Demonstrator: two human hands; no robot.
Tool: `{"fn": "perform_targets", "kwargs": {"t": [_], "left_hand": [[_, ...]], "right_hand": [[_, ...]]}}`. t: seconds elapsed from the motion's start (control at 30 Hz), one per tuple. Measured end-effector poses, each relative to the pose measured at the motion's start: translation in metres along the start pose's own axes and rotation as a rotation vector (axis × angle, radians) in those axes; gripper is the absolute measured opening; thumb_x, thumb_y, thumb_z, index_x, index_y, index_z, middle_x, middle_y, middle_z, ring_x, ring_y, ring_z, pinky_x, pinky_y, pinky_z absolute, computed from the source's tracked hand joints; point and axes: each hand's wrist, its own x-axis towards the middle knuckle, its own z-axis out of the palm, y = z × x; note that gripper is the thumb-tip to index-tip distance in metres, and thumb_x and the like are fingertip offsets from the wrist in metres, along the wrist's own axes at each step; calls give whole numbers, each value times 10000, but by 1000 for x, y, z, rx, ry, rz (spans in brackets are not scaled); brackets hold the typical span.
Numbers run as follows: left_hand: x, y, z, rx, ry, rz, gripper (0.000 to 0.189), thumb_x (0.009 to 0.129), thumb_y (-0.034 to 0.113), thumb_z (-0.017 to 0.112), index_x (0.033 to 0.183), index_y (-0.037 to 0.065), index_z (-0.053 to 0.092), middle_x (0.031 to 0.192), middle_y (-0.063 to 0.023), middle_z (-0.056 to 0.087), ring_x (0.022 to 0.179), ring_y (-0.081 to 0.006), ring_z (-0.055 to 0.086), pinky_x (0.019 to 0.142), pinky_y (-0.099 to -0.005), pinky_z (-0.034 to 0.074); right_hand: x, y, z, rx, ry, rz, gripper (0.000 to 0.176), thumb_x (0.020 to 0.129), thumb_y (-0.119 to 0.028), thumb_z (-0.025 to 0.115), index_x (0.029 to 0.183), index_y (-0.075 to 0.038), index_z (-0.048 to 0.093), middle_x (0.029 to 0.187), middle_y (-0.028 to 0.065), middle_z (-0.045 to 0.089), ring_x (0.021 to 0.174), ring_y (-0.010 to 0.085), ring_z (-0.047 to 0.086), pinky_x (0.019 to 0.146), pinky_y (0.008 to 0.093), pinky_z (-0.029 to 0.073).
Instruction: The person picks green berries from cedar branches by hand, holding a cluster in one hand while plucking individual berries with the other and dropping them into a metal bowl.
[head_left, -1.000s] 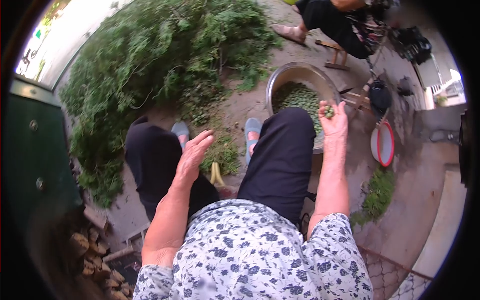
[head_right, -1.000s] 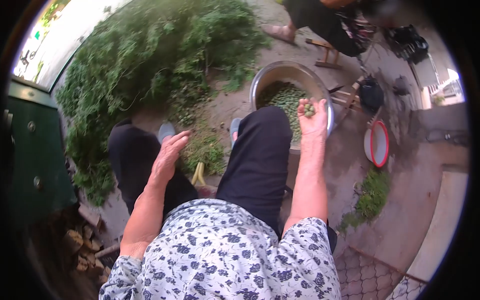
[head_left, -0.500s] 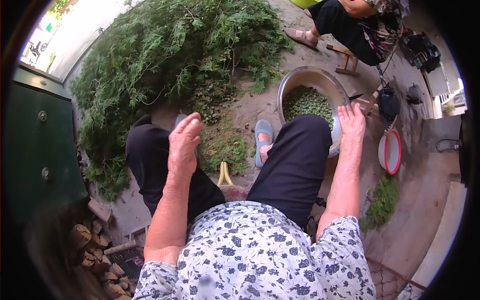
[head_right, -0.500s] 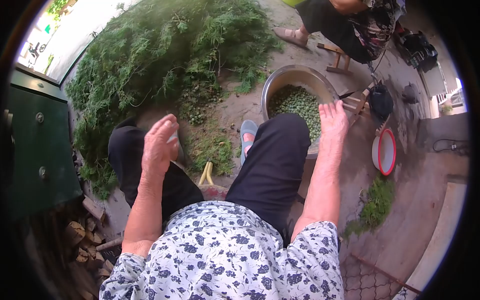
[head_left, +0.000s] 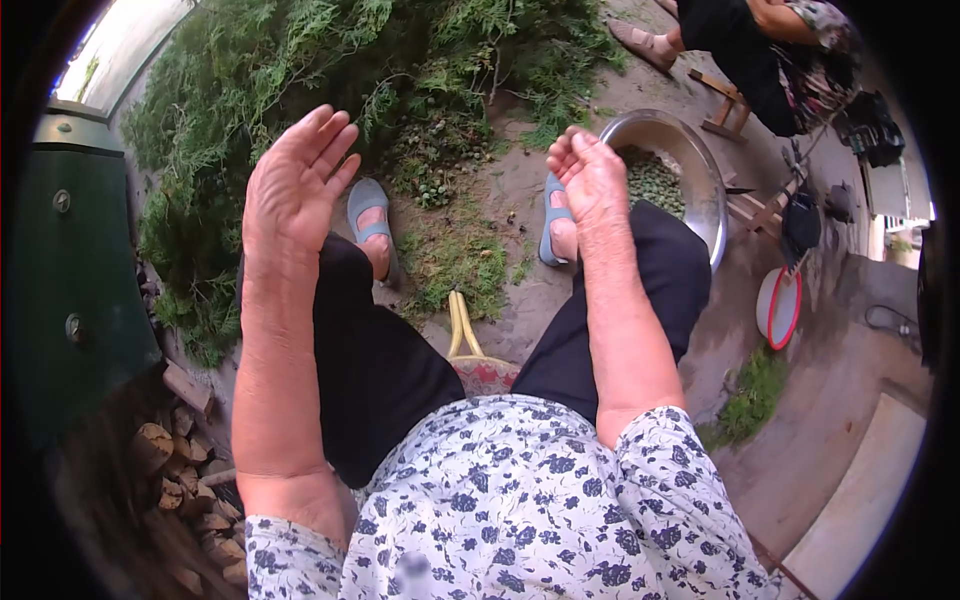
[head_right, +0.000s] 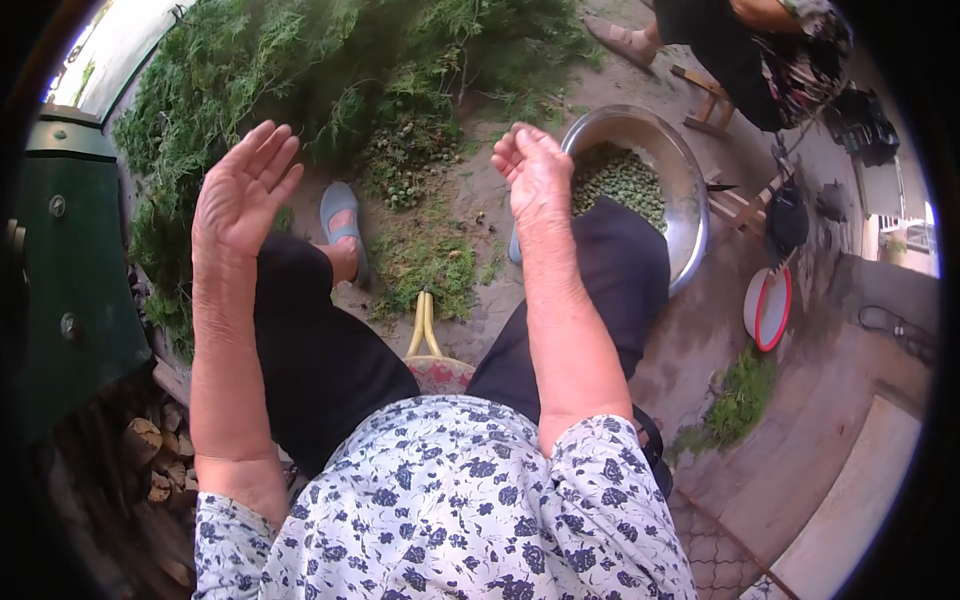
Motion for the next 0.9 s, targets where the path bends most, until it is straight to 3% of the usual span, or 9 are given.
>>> {"fn": "perform_targets", "kwargs": {"t": [0.1, 0.23, 0.37, 0.43, 0.53, 0.63, 0.67, 0.73, 0.9], "left_hand": [[27, 3, 21, 75, -43, -48, 382, 891, 179, 588, 1205, -24, 507, 1225, -146, 538, 1172, -249, 499, 1015, -406, 376], [55, 0, 31, 120, -163, -55, 393, 876, 193, 614, 1187, -26, 519, 1223, -155, 537, 1157, -251, 507, 1022, -399, 370], [61, -6, 35, 151, -70, -67, 314, 893, 189, 575, 1131, -16, 565, 1115, -136, 600, 1065, -228, 562, 947, -356, 411], [58, -1, 40, 172, -77, -82, 415, 918, 198, 534, 1248, -45, 472, 1242, -170, 524, 1147, -255, 511, 1024, -389, 373], [52, 3, 45, 177, -121, -73, 426, 946, 205, 459, 1287, -51, 436, 1250, -182, 518, 1134, -257, 518, 1024, -395, 376], [48, 6, 43, 172, -122, -92, 442, 957, 203, 421, 1318, -51, 397, 1272, -187, 500, 1134, -261, 514, 1024, -409, 376], [48, 7, 42, 172, -127, -94, 442, 957, 203, 421, 1318, -51, 397, 1272, -187, 500, 1134, -261, 514, 1024, -409, 376], [48, 8, 40, 125, -180, -109, 441, 961, 189, 413, 1330, -49, 378, 1284, -187, 490, 1129, -265, 514, 1022, -421, 377], [40, 5, 47, 135, -165, -99, 415, 963, 197, 429, 1319, -14, 407, 1228, -162, 533, 1057, -249, 547, 971, -449, 418]], "right_hand": [[35, 57, -23, -39, 103, 125, 214, 890, -50, 529, 1066, 72, 524, 818, 126, 599, 663, 199, 609, 574, 293, 547], [70, 136, -84, -227, 359, 273, 136, 895, -58, 490, 1014, -19, 543, 803, 92, 591, 667, 229, 618, 566, 360, 547], [81, 191, -138, -313, 458, 446, 161, 879, -37, 508, 1034, -12, 543, 776, 77, 587, 612, 213, 606, 500, 337, 527], [81, 204, -142, -385, 536, 479, 178, 873, -36, 524, 1047, -6, 546, 772, 73, 592, 591, 202, 601, 482, 324, 519], [99, 235, -158, -551, 484, 471, 193, 857, -53, 574, 1046, -13, 582, 789, 66, 612, 590, 178, 600, 472, 314, 509], [115, 277, -183, -1161, 321, 77, 99, 792, -88, 665, 881, -46, 671, 762, 68, 663, 668, 181, 632, 554, 334, 507], [113, 266, -164, -1160, 327, 76, 99, 792, -88, 665, 881, -46, 671, 762, 68, 663, 668, 181, 632, 554, 334, 507], [106, 240, -125, -1440, 373, 186, 128, 746, -147, 689, 841, -69, 655, 834, 164, 660, 797, 334, 635, 729, 425, 488], [108, 242, -118, -1505, 324, 131, 108, 752, -149, 685, 820, -74, 649, 804, 164, 637, 807, 342, 616, 734, 441, 479]]}}
